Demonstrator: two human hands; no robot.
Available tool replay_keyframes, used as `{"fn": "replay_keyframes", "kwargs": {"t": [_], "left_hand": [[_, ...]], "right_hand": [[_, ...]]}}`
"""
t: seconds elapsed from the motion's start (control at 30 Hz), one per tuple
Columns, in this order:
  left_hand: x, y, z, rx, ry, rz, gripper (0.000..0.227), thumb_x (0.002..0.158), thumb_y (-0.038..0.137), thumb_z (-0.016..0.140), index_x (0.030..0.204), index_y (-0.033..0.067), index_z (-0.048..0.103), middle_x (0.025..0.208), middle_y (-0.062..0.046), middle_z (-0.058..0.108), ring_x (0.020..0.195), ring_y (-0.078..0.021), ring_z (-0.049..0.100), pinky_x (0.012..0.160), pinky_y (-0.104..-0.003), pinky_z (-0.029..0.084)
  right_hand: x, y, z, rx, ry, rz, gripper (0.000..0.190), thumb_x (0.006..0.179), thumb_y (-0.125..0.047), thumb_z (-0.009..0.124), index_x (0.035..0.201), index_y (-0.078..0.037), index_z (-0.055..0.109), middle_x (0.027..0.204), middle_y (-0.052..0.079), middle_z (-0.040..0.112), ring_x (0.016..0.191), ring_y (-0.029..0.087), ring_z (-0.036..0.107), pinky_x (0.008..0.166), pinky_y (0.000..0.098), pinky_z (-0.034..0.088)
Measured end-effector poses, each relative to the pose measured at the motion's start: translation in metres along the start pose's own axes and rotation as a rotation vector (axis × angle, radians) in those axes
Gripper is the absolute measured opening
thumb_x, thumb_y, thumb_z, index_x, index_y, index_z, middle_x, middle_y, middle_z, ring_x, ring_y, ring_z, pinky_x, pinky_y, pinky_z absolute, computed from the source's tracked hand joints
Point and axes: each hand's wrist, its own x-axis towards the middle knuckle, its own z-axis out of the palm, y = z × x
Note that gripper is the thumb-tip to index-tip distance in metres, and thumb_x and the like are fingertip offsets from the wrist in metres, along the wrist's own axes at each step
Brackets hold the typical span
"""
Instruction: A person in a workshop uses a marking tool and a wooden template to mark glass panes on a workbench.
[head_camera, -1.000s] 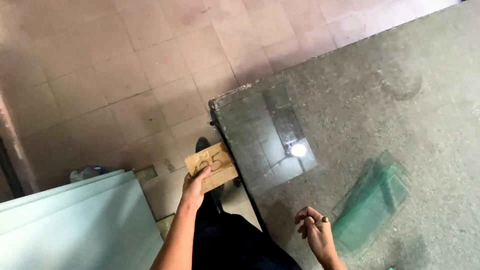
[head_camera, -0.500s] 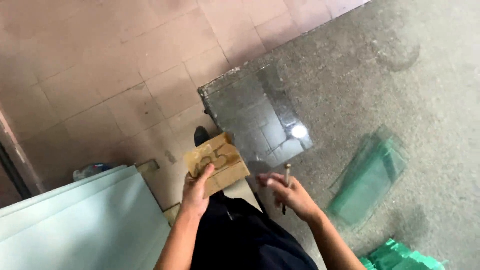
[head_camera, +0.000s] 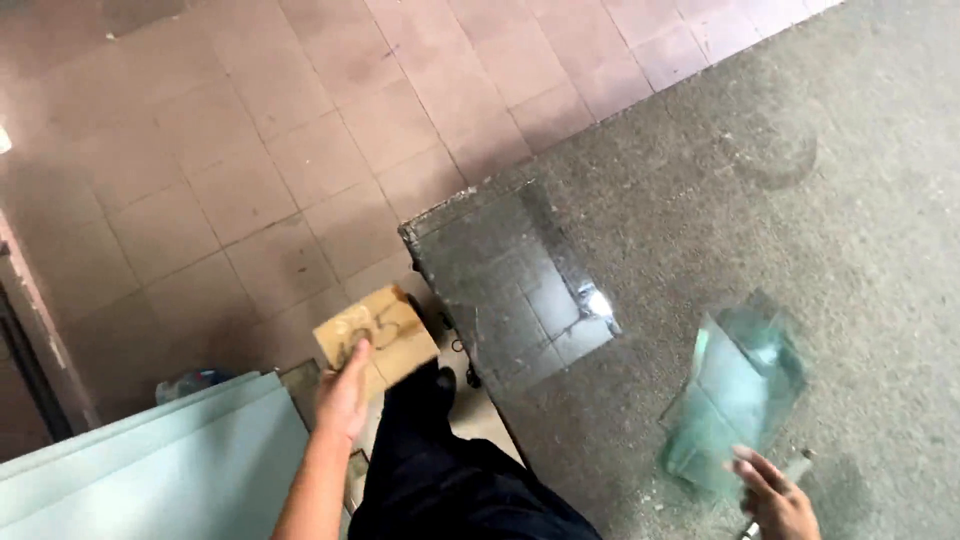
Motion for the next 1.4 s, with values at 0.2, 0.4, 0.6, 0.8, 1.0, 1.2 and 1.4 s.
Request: {"fn": "replay_keyframes", "kwargs": {"t": [0.2,0.4,0.6,0.8,1.0,1.2,1.4], "left_hand": [[0.030,0.002,-0.008,-0.120,0.021,0.041,0.043,0.086,0.022,0.090,0.124,0.0064,0.080,0.129,-0.012,0.083,0.120,-0.0271,0.081,0.106,-0.043,0.067],[0.044,-0.014,-0.002,0.155,0.088,0.027,0.069,0.070,0.047,0.094,0.126,0.0092,0.082,0.124,-0.006,0.085,0.120,-0.0214,0.080,0.110,-0.035,0.063],[0.081,-0.045,0.023,0.051,0.026,0.196,0.074,0.083,0.040,0.104,0.134,-0.0046,0.074,0.117,-0.024,0.081,0.109,-0.0336,0.081,0.092,-0.053,0.066],[0.108,-0.027,0.074,0.090,-0.097,0.221,0.072,0.085,0.050,0.101,0.130,-0.0001,0.077,0.115,-0.026,0.082,0.104,-0.0376,0.084,0.087,-0.056,0.068],[0.100,-0.016,0.112,0.220,-0.106,0.276,0.070,0.088,0.052,0.096,0.128,-0.0021,0.078,0.117,-0.026,0.082,0.114,-0.0364,0.081,0.092,-0.053,0.065],[0.109,-0.043,0.132,0.373,-0.046,0.270,0.086,0.082,0.064,0.096,0.131,-0.0022,0.074,0.127,-0.028,0.079,0.129,-0.0419,0.075,0.105,-0.057,0.060],[0.109,-0.042,0.136,0.327,-0.064,0.196,0.100,0.081,0.065,0.097,0.143,-0.0079,0.067,0.136,-0.032,0.072,0.138,-0.0445,0.067,0.109,-0.059,0.057]], "right_hand": [[0.039,0.032,-0.046,-0.105,0.296,0.079,0.046,0.108,-0.012,0.076,0.151,0.002,0.068,0.126,0.020,0.074,0.064,0.016,0.038,0.058,0.0358,0.032],[0.041,-0.058,0.005,-1.058,0.426,-0.141,0.052,0.113,-0.054,0.063,0.152,-0.025,0.079,0.110,0.035,0.085,0.098,0.049,0.079,0.089,0.0524,0.055],[0.071,-0.143,0.262,-1.009,0.224,-0.792,0.052,0.097,-0.035,0.097,0.138,-0.007,0.083,0.120,0.022,0.082,0.116,0.049,0.075,0.103,0.0584,0.058],[0.050,-0.176,0.400,-1.090,0.115,-0.545,0.083,0.085,-0.034,0.101,0.155,-0.008,0.063,0.143,0.020,0.063,0.128,0.049,0.071,0.108,0.0646,0.057],[0.049,-0.169,0.404,-1.109,0.093,-0.529,0.091,0.082,-0.048,0.101,0.154,-0.010,0.059,0.141,0.018,0.059,0.130,0.048,0.071,0.106,0.0625,0.060],[0.040,-0.168,0.407,-1.119,0.089,-0.510,0.091,0.081,-0.049,0.099,0.154,-0.013,0.059,0.142,0.018,0.062,0.128,0.050,0.072,0.106,0.0653,0.060],[0.019,-0.202,0.429,-0.695,0.107,-0.722,0.034,0.116,-0.030,0.061,0.107,-0.010,0.087,0.098,0.024,0.081,0.093,0.043,0.082,0.084,0.0570,0.063]]}}
